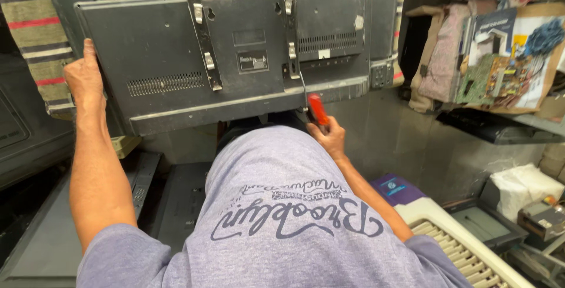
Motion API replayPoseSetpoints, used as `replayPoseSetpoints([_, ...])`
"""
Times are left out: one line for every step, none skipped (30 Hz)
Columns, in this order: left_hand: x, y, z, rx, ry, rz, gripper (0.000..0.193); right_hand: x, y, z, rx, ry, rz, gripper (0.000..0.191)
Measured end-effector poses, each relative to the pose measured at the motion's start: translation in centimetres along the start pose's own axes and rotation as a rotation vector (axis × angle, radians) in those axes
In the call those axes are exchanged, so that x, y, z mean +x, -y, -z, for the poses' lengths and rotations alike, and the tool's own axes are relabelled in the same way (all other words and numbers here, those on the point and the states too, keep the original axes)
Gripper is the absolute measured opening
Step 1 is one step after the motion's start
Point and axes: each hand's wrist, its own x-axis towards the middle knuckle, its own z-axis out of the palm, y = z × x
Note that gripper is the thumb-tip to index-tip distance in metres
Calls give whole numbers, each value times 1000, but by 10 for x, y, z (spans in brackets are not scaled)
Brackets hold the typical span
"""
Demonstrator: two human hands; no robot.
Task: The person sits with a television on their lap and uses a screwdriver to unscrew the back panel. They remove the back cover, set it aside, and work on the internal wiring and circuit boards inside the television chassis.
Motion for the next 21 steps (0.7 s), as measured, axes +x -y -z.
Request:
replayPoseSetpoints([-1, -1, 2, -12, 11, -3, 76, -2, -8, -10, 43, -14, 98, 34])
replayPoseSetpoints([-3, -2, 3, -26, 21, -9, 74, 2, -14, -22, 88, -29, 199, 35])
replayPoseSetpoints([-3, -4, 4, -33, 29, 1, 73, 9, -17, -34, 134, -48, 309, 36])
replayPoseSetpoints([-4, -6, 5, -43, 36, 9, 72, 18, -18, -46, 163, -78, 252, 32])
replayPoseSetpoints([-5, -7, 5, -53, 43, 22, 71, 24, -16, -56, 189, -104, 194, 28])
replayPoseSetpoints([-6, -9, 4, -46, 37, 35, 72, 27, -13, -61, 214, -125, 135, 25])
replayPoseSetpoints([-6, -10, 4, -39, 28, 46, 74, 28, -8, -64, 289, -118, 124, 21])
replayPoseSetpoints([-5, -11, 3, -31, 20, 56, 75, 28, 0, -65, 365, -111, 111, 18])
replayPoseSetpoints([-4, -11, 3, 4, 15, 26, 75, 24, 10, -63, 439, -103, 92, 15])
replayPoseSetpoints([-4, -10, 2, 39, 10, -1, 75, 18, 19, -53, 414, -98, 124, 13])
replayPoseSetpoints([-1, -10, 2, 70, 2, -35, 75, 16, 28, -39, 392, -96, 163, 12])
replayPoseSetpoints([3, -11, 1, 73, -7, -67, 74, 19, 38, -23, 372, -101, 205, 12])
replayPoseSetpoints([3, -11, 1, 78, -11, -93, 73, 24, 47, -6, 350, -121, 212, 16])
replayPoseSetpoints([2, -8, 0, 89, -9, -110, 71, 30, 54, 9, 324, -137, 208, 20])
replayPoseSetpoints([-2, -6, 1, 46, -13, -104, 71, 42, 59, 22, 285, -141, 224, 23])
replayPoseSetpoints([-4, -4, 0, -2, -20, -107, 70, 58, 63, 31, 251, -150, 248, 26])
replayPoseSetpoints([-3, -3, -2, -56, -31, -117, 70, 72, 66, 37, 238, -164, 241, 25])
replayPoseSetpoints([-4, -3, -3, -29, -51, -130, 73, 84, 67, 41, 226, -175, 235, 24])
replayPoseSetpoints([-7, -2, -1, 1, -73, -140, 75, 93, 65, 43, 214, -183, 227, 24])
replayPoseSetpoints([-9, -1, 0, 32, -94, -149, 78, 101, 62, 45, 200, -132, 182, 25])
replayPoseSetpoints([-10, -2, 2, 20, -106, -160, 77, 108, 59, 46, 186, -82, 140, 26])
